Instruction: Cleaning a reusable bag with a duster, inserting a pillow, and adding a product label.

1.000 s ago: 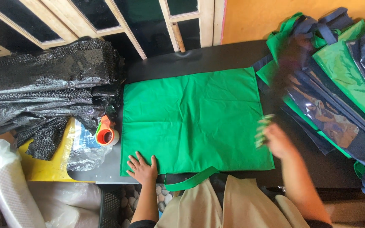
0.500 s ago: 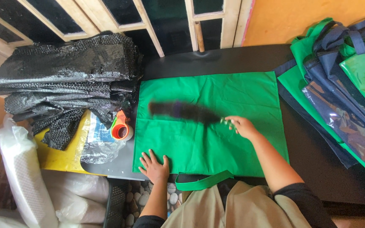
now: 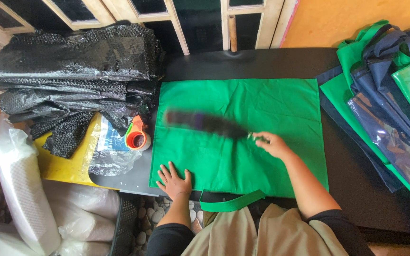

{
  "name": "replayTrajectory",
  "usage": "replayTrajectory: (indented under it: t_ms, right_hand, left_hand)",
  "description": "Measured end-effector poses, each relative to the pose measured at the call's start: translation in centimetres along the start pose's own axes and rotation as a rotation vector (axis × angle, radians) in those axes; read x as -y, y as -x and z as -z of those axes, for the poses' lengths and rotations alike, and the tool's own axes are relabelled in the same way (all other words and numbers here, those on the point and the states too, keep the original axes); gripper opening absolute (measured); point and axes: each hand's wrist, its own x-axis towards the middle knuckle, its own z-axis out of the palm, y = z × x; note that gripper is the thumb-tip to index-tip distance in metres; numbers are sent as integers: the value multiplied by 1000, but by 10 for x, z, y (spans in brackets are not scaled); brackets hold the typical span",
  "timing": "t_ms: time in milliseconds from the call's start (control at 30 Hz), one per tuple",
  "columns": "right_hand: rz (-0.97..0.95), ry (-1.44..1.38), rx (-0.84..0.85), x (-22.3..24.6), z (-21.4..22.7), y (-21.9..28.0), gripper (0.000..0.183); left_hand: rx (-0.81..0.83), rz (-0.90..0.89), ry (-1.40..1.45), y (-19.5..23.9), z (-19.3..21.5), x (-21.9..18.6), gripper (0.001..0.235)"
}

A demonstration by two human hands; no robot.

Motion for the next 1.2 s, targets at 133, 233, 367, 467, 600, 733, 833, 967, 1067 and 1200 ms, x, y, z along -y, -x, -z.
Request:
replayTrajectory:
  t_ms: [133,233,367,467,600,733,833,967,1067,1200]
  right_hand:
    - [23,-311,-226,19,-10,6,38]
    - [-59,-228,39,35,-5,35,37]
    - [-121,-52,277,6,-1,46,39]
    - [-10,83,-56,-10,-1,33,41]
    - [8,-159,-261,22,3,40,39]
    - [-97,-199,158,32,26,82,37]
    - [-274,63,246,2,48,105,40]
    - [-265,94,-78,-28,79,108,36]
    - [-151,280,-452,-38,76,103,37]
    - [-140,-116,-249,-13,67,122,39]
  left_hand:
    - [-11,7,14,-1,0,0,86]
    - [1,12,-3,-1,-1,1,86]
    - [579,73,-444,-4,39,-19,65]
    - [18,17,-16,-1,5,-2,86]
    - [-32,2,15,-2,2,0,87]
    - [-36,-8,14,-3,0,1,87]
    - [142,20,-83,-4,6,2,85]
    - [-58,-5,4,-1,-7,4,87]
    - [-75,-16,6,-2,-2,2,87]
    - [-57,-6,-17,-4,-5,6,87]
